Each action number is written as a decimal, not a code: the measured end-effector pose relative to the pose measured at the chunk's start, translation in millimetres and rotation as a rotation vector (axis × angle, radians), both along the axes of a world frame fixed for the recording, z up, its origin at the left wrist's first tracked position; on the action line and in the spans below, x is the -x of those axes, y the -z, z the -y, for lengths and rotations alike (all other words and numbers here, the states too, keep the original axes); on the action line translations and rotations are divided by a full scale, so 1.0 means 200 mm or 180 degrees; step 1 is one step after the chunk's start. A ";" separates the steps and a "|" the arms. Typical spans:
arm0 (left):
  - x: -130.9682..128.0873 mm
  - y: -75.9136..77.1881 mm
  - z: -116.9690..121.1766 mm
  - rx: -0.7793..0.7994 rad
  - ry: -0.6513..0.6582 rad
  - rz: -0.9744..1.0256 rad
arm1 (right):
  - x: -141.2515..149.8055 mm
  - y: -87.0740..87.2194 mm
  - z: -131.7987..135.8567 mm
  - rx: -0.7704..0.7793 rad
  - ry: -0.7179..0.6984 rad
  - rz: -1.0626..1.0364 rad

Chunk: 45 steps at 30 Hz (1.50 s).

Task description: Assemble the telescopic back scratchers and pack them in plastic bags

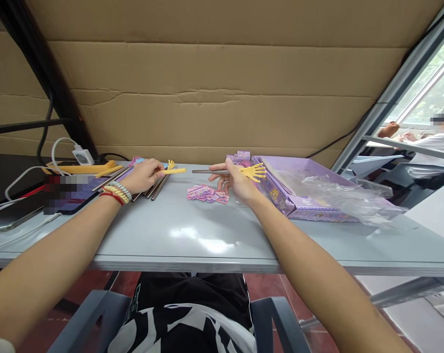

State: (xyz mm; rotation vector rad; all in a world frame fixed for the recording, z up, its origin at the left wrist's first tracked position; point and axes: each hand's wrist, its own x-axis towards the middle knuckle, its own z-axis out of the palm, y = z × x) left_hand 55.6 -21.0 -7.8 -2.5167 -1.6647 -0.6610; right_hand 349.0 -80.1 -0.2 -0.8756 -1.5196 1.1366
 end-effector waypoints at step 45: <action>-0.11 -0.03 0.15 0.1112 0.0806 0.0788 | 0.02 -0.01 0.04 0.0078 -0.0275 -0.0517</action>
